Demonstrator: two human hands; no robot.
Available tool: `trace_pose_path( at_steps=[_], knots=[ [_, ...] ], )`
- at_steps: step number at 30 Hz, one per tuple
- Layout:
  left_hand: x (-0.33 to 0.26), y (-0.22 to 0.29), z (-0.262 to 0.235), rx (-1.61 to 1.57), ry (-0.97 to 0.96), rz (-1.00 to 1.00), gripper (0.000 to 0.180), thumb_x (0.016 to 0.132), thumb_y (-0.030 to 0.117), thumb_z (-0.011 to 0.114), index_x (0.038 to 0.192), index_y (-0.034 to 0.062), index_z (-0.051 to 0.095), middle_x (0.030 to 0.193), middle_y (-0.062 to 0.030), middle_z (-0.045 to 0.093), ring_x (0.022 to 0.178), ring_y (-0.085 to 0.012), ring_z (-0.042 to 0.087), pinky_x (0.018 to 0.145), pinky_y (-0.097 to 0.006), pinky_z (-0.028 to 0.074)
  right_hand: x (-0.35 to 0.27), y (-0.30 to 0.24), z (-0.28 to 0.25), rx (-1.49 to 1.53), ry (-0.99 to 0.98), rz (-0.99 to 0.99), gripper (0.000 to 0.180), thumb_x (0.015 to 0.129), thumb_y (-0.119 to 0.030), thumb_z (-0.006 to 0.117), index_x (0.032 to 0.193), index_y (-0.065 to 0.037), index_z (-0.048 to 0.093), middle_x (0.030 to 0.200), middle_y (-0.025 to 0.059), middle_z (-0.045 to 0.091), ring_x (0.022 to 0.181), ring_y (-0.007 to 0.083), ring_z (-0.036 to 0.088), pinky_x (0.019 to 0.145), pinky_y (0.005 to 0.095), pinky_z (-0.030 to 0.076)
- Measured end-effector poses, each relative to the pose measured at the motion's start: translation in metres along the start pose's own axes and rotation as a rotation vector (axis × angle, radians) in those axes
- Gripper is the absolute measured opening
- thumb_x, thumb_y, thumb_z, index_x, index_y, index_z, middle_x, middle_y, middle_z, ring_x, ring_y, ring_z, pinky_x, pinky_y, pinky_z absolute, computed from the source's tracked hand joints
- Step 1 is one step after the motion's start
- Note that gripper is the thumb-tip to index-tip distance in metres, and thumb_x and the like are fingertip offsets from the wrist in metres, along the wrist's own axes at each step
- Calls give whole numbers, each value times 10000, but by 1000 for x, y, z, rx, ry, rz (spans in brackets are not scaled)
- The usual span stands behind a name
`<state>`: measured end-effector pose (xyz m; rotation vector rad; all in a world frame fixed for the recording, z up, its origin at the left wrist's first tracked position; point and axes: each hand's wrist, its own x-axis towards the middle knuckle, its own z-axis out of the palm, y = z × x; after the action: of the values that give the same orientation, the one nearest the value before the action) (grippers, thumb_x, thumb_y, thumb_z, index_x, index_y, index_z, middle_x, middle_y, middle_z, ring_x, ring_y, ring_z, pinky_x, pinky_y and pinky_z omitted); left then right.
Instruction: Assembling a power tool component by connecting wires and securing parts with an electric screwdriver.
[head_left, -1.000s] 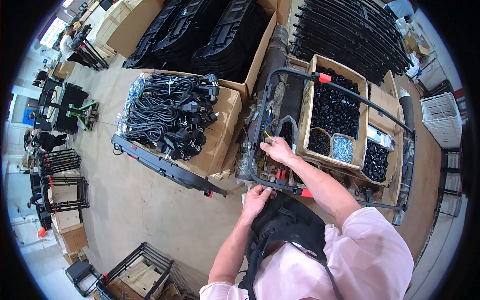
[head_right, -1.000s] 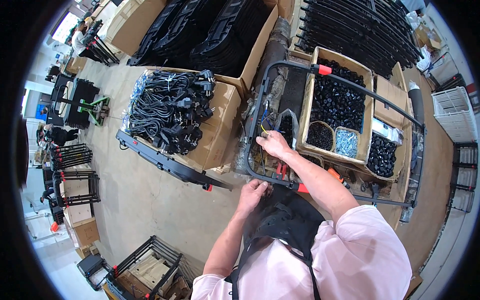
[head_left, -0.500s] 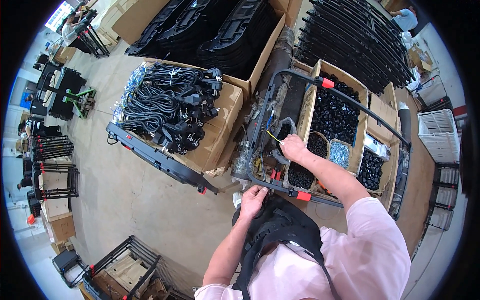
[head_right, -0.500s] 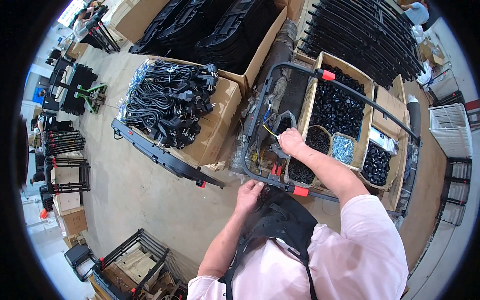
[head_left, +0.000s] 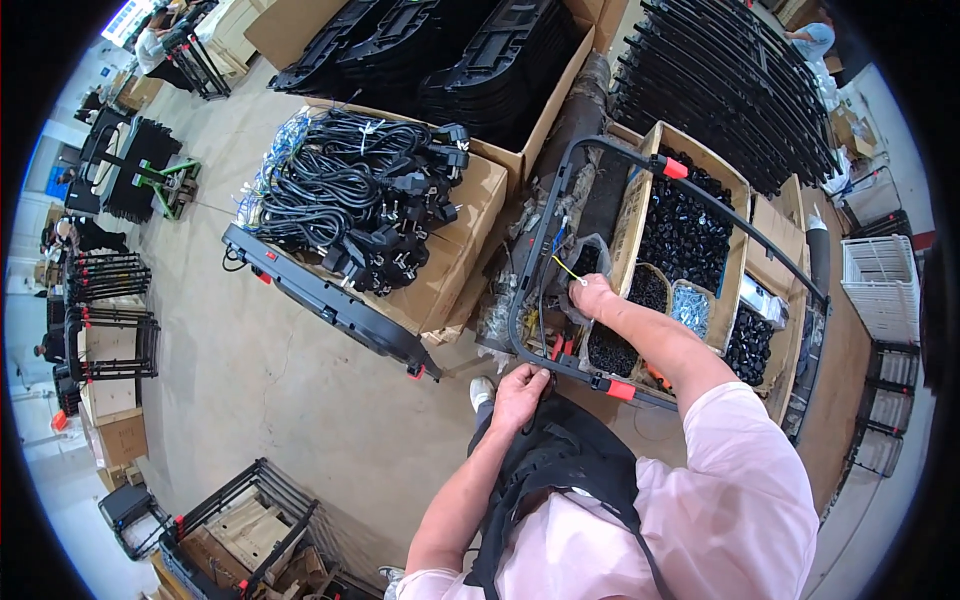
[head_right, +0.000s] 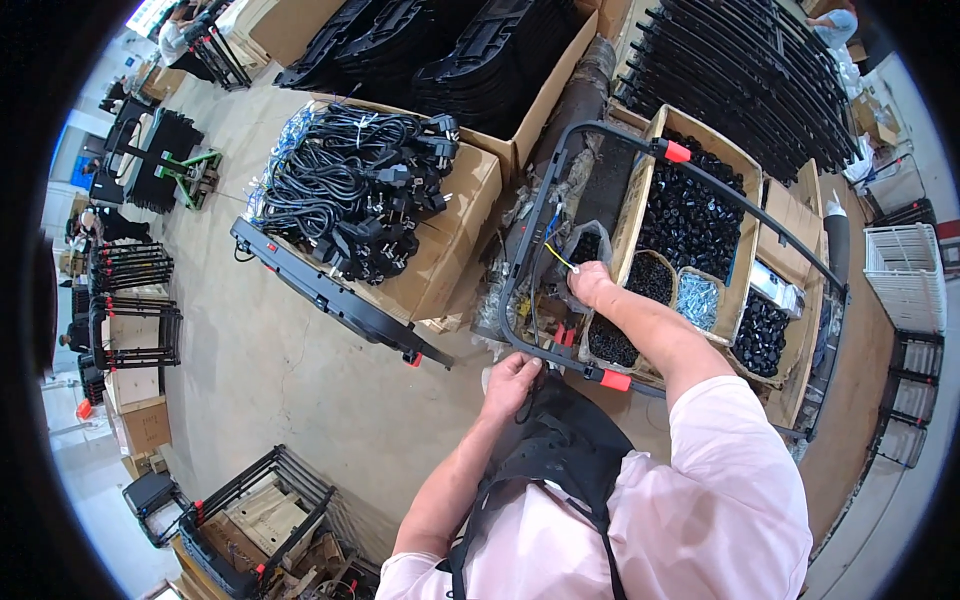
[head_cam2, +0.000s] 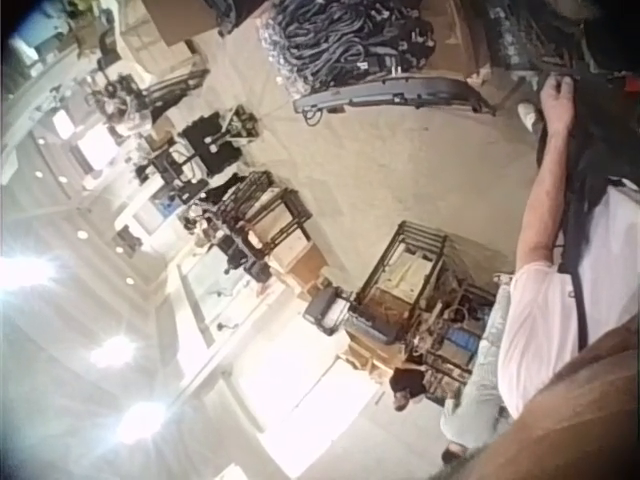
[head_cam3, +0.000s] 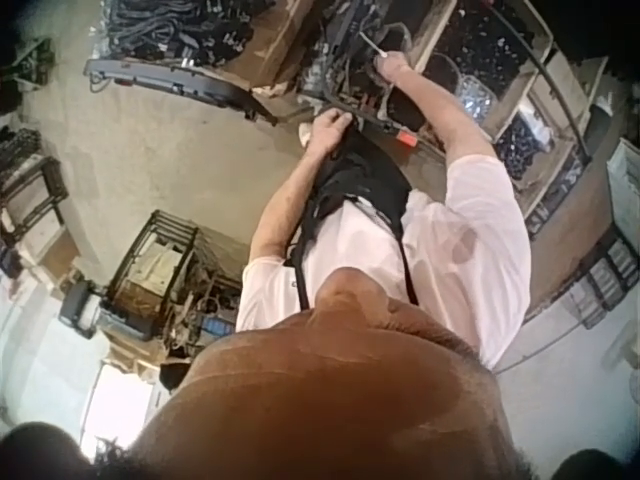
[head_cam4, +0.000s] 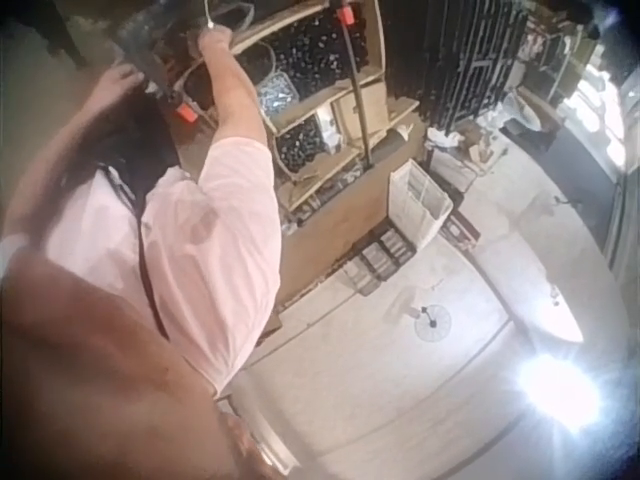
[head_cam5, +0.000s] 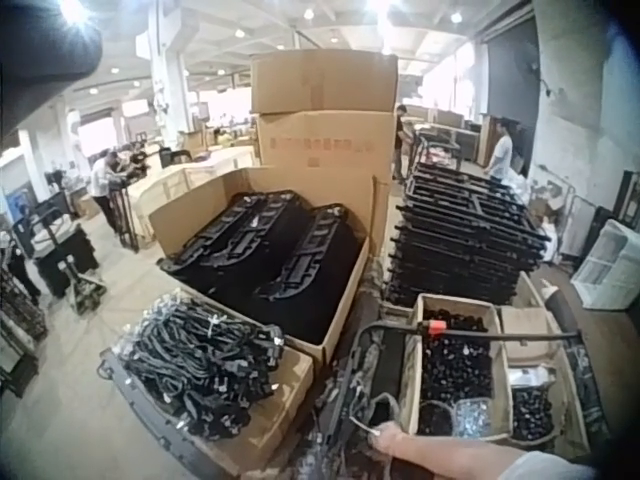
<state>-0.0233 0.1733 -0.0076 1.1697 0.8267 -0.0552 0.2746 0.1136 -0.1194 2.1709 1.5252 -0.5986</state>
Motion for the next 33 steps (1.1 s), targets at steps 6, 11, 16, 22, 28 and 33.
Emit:
trace_pose_path(
  at_steps=[6, 11, 16, 22, 28, 33],
  knots=[
    [2, -2, 4, -30, -29, 14, 191, 1053, 188, 688, 950, 27, 700, 822, 31, 655, 734, -65, 554, 665, -261, 458, 1, 1, 28, -195, 4, -43, 254, 976, -192, 596, 1066, -143, 828, 1056, 80, 814, 973, 290, 786, 786, 438, 622],
    [0, 1, 2, 17, 1, 26, 186, 1054, 189, 693, 962, 29, 708, 813, 36, 651, 712, -58, 537, 645, -251, 448, -12, 3, -12, 157, 51, 132, 246, 941, -158, 591, 980, -83, 822, 1044, 159, 800, 992, 340, 779, 823, 449, 627],
    [7, -5, -3, -11, -51, -12, 183, 1052, 194, 695, 986, 24, 714, 827, 35, 656, 713, -57, 534, 655, -250, 449, -36, 14, -60, 425, 111, 223, 244, 906, -94, 576, 1049, 26, 733, 1031, 232, 769, 1025, 447, 741, 837, 513, 613],
    [7, 2, -5, -50, -111, -15, 178, 1057, 183, 675, 1001, 17, 709, 843, 14, 681, 729, -76, 560, 668, -269, 463, -38, 25, -65, 597, 77, 193, 249, 884, -74, 586, 1060, 28, 730, 1099, 291, 742, 1110, 439, 716, 958, 527, 574],
    [15, -11, -6, -11, -94, 0, 220, 1051, 212, 677, 987, 4, 713, 830, 5, 683, 728, -84, 568, 670, -287, 474, -35, 18, -67, 513, 65, 254, 251, 854, -65, 583, 997, 34, 764, 1091, 316, 739, 1091, 454, 722, 958, 507, 588],
    [11, -5, -5, -4, -96, -12, 249, 1040, 227, 684, 977, -10, 723, 812, 4, 685, 729, -89, 573, 678, -298, 486, -32, 13, -54, 450, 138, 300, 236, 863, -51, 595, 991, 14, 782, 1026, 275, 765, 1025, 440, 748, 912, 497, 613]
  ],
)
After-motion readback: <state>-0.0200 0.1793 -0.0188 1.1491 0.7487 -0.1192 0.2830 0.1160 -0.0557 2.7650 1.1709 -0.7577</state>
